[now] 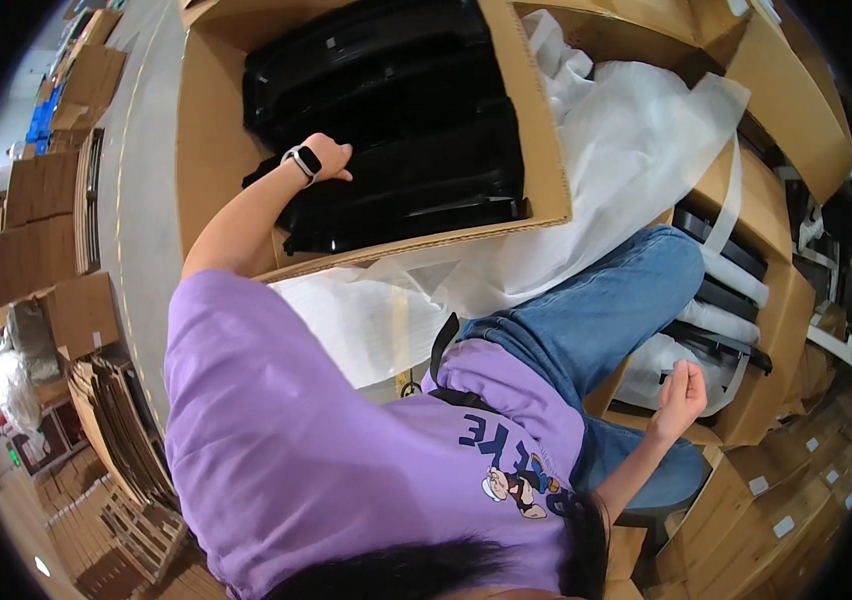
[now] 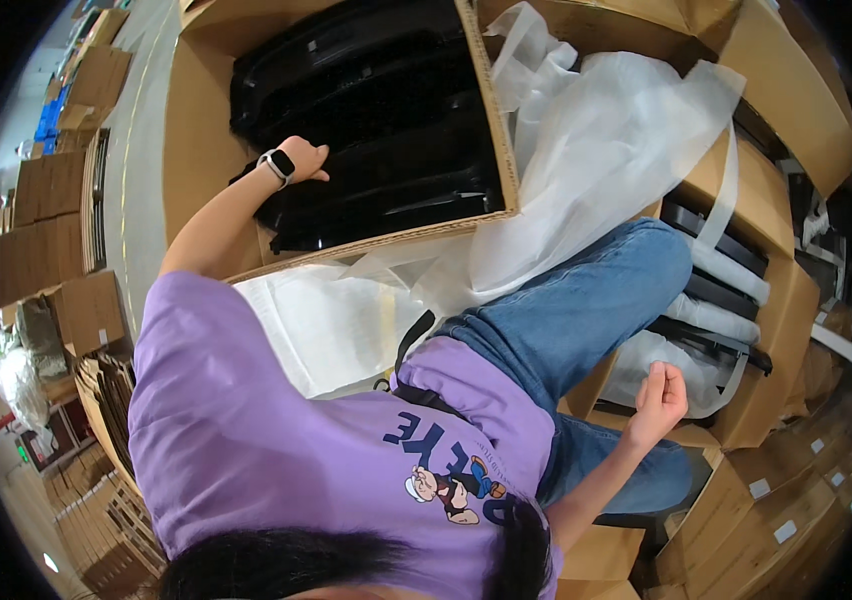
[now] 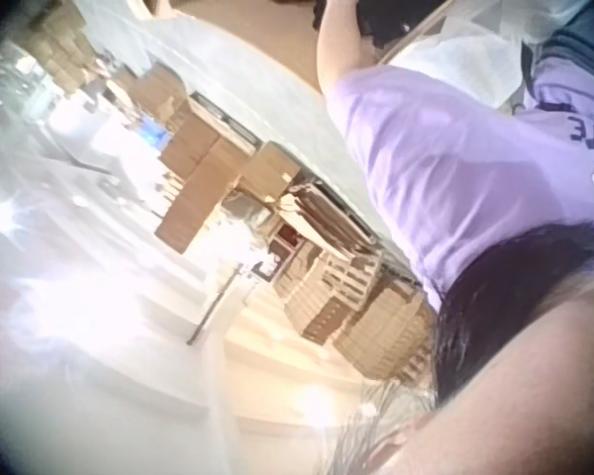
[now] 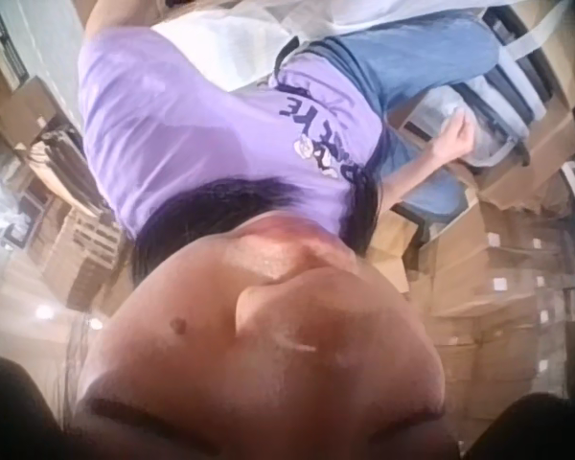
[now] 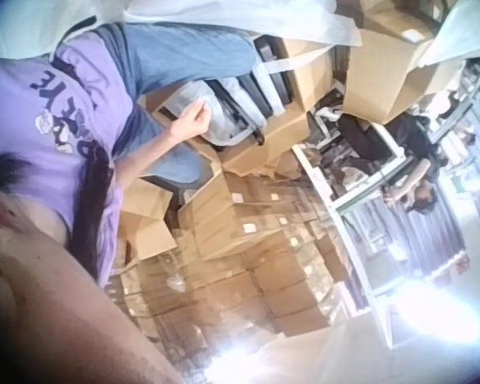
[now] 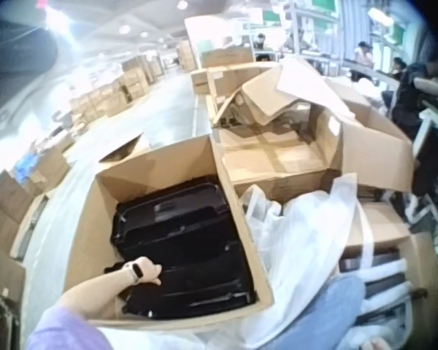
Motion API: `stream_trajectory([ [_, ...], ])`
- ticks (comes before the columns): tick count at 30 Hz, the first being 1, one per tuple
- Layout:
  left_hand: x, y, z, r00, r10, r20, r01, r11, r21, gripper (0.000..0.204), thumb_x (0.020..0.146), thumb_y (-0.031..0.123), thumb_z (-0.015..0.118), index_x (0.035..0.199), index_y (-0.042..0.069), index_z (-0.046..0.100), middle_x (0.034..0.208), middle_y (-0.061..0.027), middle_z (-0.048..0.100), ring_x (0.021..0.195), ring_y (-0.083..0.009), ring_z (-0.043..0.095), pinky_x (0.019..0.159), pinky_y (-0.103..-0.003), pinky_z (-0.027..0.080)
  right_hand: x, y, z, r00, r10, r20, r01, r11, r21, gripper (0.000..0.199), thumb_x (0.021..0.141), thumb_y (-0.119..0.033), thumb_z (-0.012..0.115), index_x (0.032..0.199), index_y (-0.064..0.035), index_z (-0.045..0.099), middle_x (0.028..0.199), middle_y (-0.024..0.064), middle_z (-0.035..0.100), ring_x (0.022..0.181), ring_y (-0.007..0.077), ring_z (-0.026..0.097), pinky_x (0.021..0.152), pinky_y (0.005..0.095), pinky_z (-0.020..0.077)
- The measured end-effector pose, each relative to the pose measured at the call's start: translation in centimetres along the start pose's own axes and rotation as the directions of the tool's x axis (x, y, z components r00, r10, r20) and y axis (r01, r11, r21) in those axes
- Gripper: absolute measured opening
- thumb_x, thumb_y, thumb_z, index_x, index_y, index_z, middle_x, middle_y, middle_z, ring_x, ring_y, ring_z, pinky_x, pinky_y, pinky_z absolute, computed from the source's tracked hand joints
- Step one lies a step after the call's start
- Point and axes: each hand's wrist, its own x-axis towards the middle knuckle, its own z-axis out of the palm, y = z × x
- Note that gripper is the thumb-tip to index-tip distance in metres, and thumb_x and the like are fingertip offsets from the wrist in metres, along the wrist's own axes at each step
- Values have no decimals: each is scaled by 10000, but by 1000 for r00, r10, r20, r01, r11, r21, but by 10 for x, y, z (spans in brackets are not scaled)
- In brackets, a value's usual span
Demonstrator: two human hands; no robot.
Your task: Applying stickers and small components to plastic product housings in a warehouse environment.
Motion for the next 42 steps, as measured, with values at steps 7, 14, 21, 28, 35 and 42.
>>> stream_trajectory([
  [7,-8,15,-152,742,-453,-494,42,766,-641,288,855,359,593,880,78,653,840,-180,630,741,-325,626,677,-372,483,-1,6,-30,998,65,-12,-64,994,86,103,885,-101,589,811,-29,587,616,-97,390,513,-8,299,438,184,189],
  [14,-50,197,-307,435,-229,-871,-640,602,-478,106,890,64,536,861,-13,602,734,5,579,620,-38,461,531,-190,371,45,73,-90,945,209,-253,-206,978,37,252,846,-238,628,743,-9,639,530,-48,442,489,42,357,453,235,274],
  [21,61,457,-346,588,535,-606,-803,303,-513,172,830,223,596,833,54,633,599,-154,579,557,-297,599,517,-380,459,62,87,-121,941,-6,-339,-80,967,-240,259,783,-260,638,784,-1,639,595,114,576,544,188,548,540,330,433],
  [28,242,666,-295,728,542,-420,-635,764,-113,411,847,413,544,880,11,623,843,-202,659,798,-375,639,718,-458,511,23,48,-138,911,111,-398,-203,960,-195,229,801,-293,615,777,-66,635,586,170,570,572,348,581,531,424,437],
  [35,298,739,-257,703,534,-470,-482,843,238,212,824,248,574,815,46,639,804,-123,672,721,-280,671,612,-379,532,0,23,-156,939,127,-320,-76,983,170,241,842,-243,617,768,-15,596,549,117,552,474,207,556,480,301,412],
  [42,269,703,-330,490,702,-517,-591,704,395,120,776,126,519,705,74,600,663,-118,649,627,-300,657,563,-399,525,1,16,-157,939,27,-343,48,977,209,189,835,-176,615,788,6,592,514,23,441,478,83,376,471,251,324],
])
